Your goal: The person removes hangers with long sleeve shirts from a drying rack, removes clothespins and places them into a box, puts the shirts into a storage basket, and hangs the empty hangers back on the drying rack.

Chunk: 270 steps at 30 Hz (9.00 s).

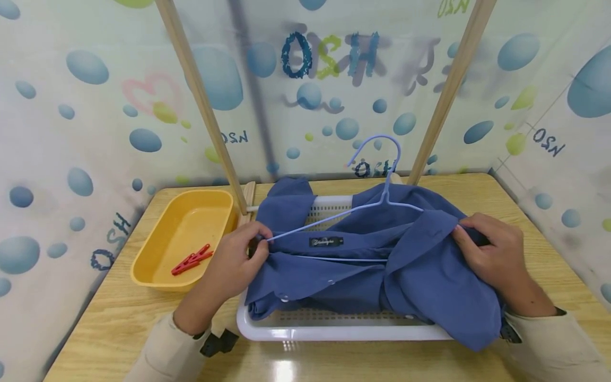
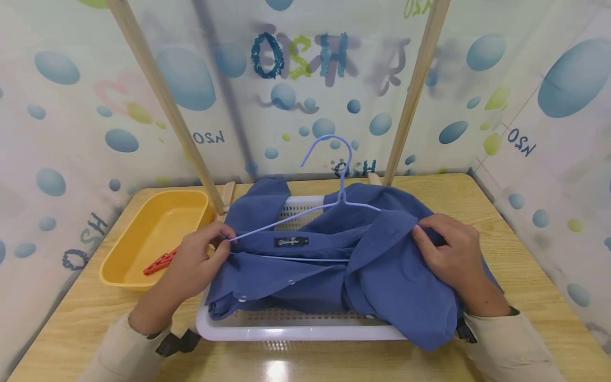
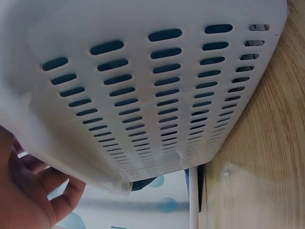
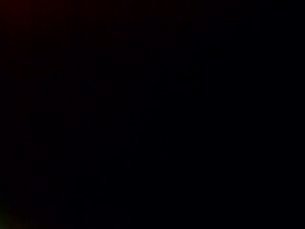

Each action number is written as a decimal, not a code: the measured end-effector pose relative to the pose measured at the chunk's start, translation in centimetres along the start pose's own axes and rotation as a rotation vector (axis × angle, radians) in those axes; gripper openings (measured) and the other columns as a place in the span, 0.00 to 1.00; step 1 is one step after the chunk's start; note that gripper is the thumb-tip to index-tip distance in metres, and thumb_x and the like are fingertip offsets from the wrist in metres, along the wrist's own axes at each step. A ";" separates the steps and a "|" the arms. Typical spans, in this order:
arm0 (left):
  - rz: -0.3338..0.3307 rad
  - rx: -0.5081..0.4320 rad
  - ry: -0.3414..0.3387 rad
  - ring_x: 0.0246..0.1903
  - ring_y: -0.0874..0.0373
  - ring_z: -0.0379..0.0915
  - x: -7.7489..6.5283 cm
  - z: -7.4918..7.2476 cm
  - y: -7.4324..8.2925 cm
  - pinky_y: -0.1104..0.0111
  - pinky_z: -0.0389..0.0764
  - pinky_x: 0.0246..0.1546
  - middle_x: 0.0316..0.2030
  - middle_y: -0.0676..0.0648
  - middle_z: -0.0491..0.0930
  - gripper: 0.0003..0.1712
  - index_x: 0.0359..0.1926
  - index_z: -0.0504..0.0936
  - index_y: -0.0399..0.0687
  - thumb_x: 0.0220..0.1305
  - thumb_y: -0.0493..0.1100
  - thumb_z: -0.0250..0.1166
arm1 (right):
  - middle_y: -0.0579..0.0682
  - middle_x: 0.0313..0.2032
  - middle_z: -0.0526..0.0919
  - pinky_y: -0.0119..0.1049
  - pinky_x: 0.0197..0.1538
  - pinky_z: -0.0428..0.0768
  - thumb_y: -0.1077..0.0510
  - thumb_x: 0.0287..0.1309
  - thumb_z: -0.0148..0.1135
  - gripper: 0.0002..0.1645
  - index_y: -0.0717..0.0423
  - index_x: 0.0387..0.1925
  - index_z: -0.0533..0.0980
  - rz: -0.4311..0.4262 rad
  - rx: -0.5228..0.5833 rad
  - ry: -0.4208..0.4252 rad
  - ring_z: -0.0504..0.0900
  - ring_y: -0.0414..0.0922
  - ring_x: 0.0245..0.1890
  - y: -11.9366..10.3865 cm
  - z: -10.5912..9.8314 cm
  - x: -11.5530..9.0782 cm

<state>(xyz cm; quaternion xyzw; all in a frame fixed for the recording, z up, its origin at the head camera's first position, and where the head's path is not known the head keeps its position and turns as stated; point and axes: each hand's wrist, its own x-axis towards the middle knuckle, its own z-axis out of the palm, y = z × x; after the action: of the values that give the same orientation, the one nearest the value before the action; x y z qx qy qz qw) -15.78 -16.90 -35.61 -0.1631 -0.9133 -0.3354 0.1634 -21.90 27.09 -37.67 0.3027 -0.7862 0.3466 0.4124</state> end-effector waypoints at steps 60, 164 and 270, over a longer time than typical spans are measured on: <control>0.113 -0.277 0.172 0.18 0.64 0.73 0.6 -0.8 -0.2 0.75 0.80 0.24 0.22 0.49 0.75 0.10 0.45 0.80 0.38 0.75 0.31 0.50 | 0.56 0.27 0.85 0.16 0.42 0.71 0.45 0.73 0.52 0.27 0.63 0.31 0.82 -0.015 -0.082 -0.139 0.79 0.43 0.24 -0.5 0.9 -0.3; -0.262 -0.746 0.381 0.16 0.58 0.64 1.1 -5.0 0.1 0.73 0.73 0.20 0.19 0.51 0.64 0.21 0.46 0.78 0.41 0.78 0.53 0.47 | 0.24 0.51 0.77 0.15 0.55 0.67 0.70 0.69 0.49 0.20 0.63 0.58 0.79 0.206 0.164 -0.235 0.74 0.25 0.53 -3.0 -1.5 1.4; 0.088 0.382 0.069 0.46 0.46 0.81 6.3 3.6 -2.7 0.48 0.75 0.52 0.43 0.42 0.85 0.08 0.45 0.82 0.43 0.70 0.39 0.60 | 0.35 0.16 0.80 0.22 0.18 0.73 0.69 0.71 0.51 0.07 0.61 0.37 0.76 0.476 0.275 0.034 0.77 0.33 0.11 -1.6 -1.5 1.4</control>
<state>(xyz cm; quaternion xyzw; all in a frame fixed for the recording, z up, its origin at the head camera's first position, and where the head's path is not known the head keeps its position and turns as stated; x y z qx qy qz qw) -23.18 -15.25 -37.14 -0.1573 -0.9462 -0.1540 0.2371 -20.74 27.08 -35.37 0.1569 -0.7739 0.5421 0.2874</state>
